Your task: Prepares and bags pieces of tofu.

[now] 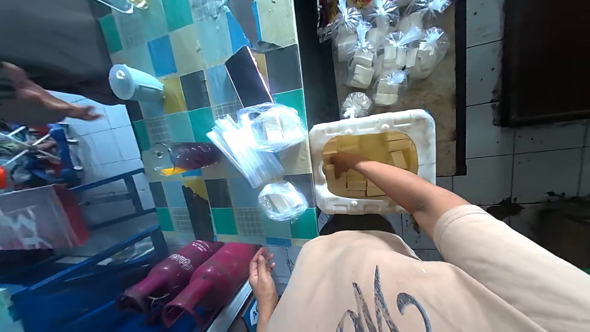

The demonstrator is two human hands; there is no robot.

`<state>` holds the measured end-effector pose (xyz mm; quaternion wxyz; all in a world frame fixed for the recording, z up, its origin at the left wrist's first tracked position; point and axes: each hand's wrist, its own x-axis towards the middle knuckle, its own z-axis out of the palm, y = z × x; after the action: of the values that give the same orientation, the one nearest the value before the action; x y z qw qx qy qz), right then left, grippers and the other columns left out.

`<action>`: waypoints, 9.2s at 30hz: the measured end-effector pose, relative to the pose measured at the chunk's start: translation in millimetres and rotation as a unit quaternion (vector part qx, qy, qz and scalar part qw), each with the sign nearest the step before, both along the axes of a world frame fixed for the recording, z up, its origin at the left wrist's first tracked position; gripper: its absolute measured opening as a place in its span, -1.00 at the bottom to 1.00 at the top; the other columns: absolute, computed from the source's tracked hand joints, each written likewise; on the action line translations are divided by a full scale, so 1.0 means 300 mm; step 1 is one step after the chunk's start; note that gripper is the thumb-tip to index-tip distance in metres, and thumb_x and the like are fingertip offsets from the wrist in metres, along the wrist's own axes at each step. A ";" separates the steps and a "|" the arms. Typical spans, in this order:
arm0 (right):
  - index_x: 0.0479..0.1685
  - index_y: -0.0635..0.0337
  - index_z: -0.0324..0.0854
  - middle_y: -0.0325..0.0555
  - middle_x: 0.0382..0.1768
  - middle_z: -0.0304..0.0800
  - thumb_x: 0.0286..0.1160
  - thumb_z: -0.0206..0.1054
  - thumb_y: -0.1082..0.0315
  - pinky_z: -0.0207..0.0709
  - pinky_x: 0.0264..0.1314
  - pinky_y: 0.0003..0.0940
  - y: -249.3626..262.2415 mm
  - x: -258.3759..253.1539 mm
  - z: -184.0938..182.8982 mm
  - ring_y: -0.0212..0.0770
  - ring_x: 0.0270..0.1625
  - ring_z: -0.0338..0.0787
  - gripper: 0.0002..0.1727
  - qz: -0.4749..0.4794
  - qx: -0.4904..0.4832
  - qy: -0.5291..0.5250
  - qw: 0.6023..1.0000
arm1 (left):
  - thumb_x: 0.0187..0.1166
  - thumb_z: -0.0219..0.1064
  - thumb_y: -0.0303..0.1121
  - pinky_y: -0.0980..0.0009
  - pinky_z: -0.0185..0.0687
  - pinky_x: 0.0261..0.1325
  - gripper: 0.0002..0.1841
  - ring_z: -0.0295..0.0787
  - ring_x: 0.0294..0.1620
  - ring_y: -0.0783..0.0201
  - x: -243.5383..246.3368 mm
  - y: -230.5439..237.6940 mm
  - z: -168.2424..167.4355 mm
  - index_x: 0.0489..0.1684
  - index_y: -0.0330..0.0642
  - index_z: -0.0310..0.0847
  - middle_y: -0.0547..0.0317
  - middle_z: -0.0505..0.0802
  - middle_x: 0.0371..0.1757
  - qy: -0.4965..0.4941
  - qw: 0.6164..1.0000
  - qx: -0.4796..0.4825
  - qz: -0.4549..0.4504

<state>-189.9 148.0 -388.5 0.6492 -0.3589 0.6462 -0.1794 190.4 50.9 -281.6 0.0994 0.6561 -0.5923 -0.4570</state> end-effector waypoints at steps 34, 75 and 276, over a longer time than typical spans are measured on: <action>0.32 0.12 0.41 -0.16 -0.03 0.82 0.81 -0.08 0.36 0.79 0.15 -0.27 0.171 0.098 0.251 -0.24 0.00 0.88 -0.72 -0.433 -0.060 -0.334 0.835 | 0.63 0.35 -0.30 0.14 0.68 0.23 -0.70 0.70 0.28 -0.11 -0.353 -0.122 0.071 0.17 -0.28 0.81 -0.52 0.30 0.67 0.019 0.935 -0.148 -0.323; 0.30 0.47 0.61 0.44 0.26 0.71 0.66 0.31 0.34 0.45 0.47 0.31 -0.282 0.526 0.404 0.35 0.40 0.69 -0.61 -0.220 0.008 0.188 0.957 | 0.51 0.19 -0.74 0.00 0.40 0.61 -0.46 0.47 0.65 -0.12 -0.352 -0.257 0.091 0.55 -0.37 0.51 -0.18 0.46 0.71 0.057 0.881 -0.077 -0.463; 0.38 0.34 0.49 0.05 -0.03 0.83 0.49 0.44 0.51 0.79 0.06 -0.16 -0.041 0.338 0.421 -0.16 -0.06 0.87 -0.54 -0.422 -0.109 -0.139 0.889 | 0.72 0.24 -0.41 0.05 0.64 0.22 -0.68 0.74 0.19 -0.07 -0.319 -0.164 0.073 0.38 -0.12 0.71 -0.27 0.53 0.58 -0.002 0.947 -0.075 -0.313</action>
<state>-88.6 135.7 -262.3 0.5519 -0.0924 0.6162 -0.5542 94.8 1.7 -259.6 -0.0009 0.4294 -0.8006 -0.4178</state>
